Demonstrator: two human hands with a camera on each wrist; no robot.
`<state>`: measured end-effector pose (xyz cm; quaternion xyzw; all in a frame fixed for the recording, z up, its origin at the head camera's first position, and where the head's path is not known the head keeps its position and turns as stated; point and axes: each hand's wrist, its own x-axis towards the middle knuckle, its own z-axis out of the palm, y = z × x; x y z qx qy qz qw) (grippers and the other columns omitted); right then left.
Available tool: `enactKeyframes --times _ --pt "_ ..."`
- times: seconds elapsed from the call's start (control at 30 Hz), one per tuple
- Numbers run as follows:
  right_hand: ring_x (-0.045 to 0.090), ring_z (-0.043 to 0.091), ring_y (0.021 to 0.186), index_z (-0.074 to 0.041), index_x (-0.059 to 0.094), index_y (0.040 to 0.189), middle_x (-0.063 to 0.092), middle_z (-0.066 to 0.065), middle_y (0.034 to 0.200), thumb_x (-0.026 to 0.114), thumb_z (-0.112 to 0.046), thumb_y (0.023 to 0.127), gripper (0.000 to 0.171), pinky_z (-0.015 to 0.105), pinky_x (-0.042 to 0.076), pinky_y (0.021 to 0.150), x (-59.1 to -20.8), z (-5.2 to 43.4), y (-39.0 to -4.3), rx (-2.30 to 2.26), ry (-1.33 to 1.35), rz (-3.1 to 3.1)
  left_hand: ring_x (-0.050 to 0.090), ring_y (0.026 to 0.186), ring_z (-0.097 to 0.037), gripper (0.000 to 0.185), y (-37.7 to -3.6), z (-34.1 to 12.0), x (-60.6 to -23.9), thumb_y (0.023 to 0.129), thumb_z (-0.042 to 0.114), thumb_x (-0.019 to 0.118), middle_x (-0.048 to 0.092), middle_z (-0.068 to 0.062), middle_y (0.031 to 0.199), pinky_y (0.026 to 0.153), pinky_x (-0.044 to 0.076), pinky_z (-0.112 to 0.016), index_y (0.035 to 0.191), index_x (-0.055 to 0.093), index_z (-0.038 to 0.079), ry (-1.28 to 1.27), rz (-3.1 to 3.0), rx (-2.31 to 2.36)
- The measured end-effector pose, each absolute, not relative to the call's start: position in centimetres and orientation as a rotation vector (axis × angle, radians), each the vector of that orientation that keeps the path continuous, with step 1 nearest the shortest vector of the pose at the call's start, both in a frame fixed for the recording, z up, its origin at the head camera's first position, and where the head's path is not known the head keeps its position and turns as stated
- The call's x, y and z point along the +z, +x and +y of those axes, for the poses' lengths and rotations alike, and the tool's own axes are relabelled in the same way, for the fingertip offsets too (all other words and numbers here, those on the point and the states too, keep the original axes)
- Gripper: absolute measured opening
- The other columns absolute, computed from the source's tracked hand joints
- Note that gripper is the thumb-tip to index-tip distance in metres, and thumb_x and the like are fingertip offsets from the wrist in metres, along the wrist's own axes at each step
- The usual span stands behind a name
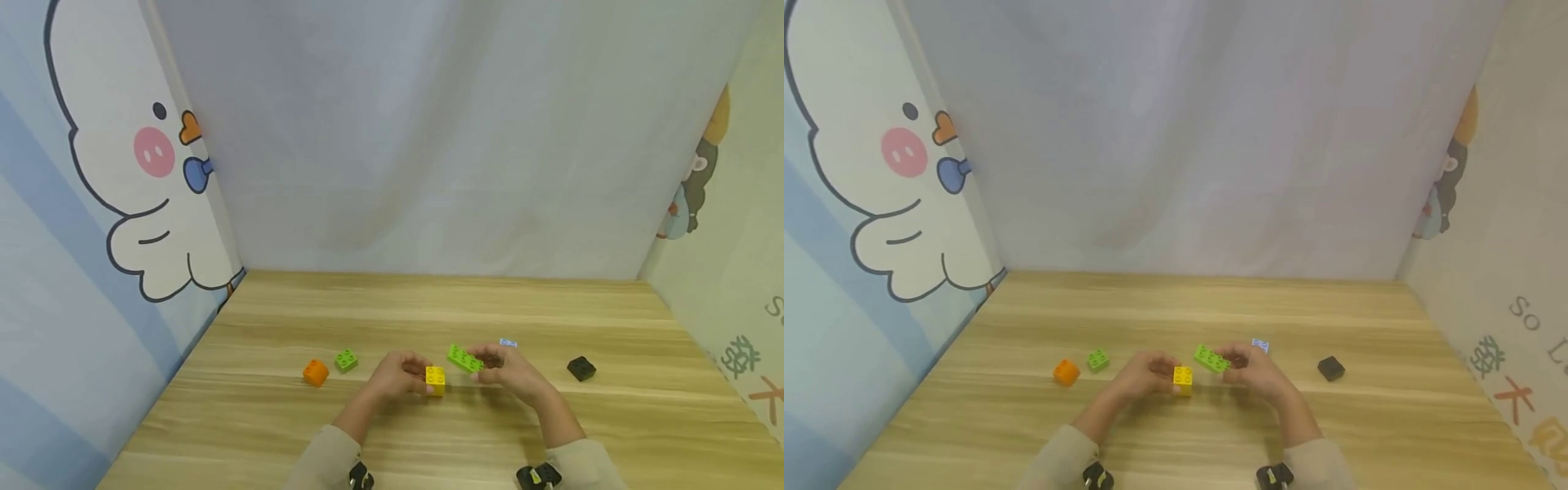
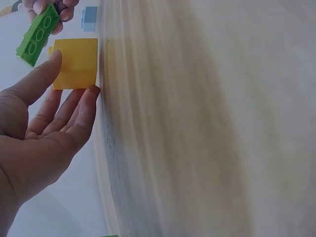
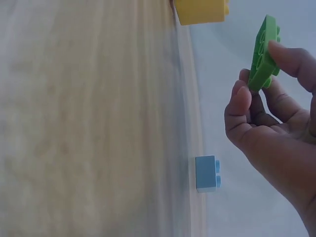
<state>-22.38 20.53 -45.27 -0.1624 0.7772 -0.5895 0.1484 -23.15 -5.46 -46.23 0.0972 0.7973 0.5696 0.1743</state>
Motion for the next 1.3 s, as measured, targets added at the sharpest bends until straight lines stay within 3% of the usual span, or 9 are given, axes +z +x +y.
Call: enactKeyframes --times 0.37,0.6,1.0,1.3 --pt "0.057 0.024 0.1 0.013 0.059 0.13 0.064 0.017 0.12 0.072 -0.001 0.089 0.045 0.034 0.052 0.085 -45.9 19.9 -23.1 -1.631 -0.537 2.243 0.07 0.097 -0.023 0.041 -23.4 -5.2 -46.3 0.079 -0.01 0.083 0.073 -0.014 0.106 0.088 0.059 -0.038 0.117 0.069 -0.006 0.267 2.269 1.609" --pt "0.058 0.021 0.097 0.014 0.059 0.128 0.066 0.018 0.118 0.072 0.001 0.088 0.044 0.031 0.053 0.084 -46.0 19.2 -23.3 -1.638 -0.548 2.231 0.073 0.099 -0.027 0.044 -23.6 -5.1 -46.4 0.077 -0.015 0.082 0.074 -0.02 0.109 0.086 0.06 -0.035 0.117 0.066 -0.009 0.256 2.247 1.644" --pt "0.055 0.022 0.095 0.008 0.064 0.126 0.067 0.015 0.117 0.076 -0.005 0.091 0.039 0.034 0.049 0.082 -45.7 17.9 -23.4 -1.591 -0.562 2.278 0.074 0.099 -0.028 0.039 -23.6 -5.1 -46.3 0.076 -0.016 0.082 0.075 -0.018 0.105 0.086 0.06 -0.035 0.11 0.066 -0.008 0.256 2.245 1.645" --pt "0.053 0.019 0.087 0.009 0.066 0.122 0.065 0.009 0.102 0.076 -0.001 0.087 0.037 0.028 0.047 0.075 -46.2 17.5 -23.9 -1.533 -0.62 2.352 0.071 0.092 -0.021 0.037 -23.8 -5.3 -46.3 0.075 -0.013 0.084 0.076 -0.013 0.102 0.088 0.058 -0.037 0.108 0.068 -0.005 0.266 2.28 1.589"
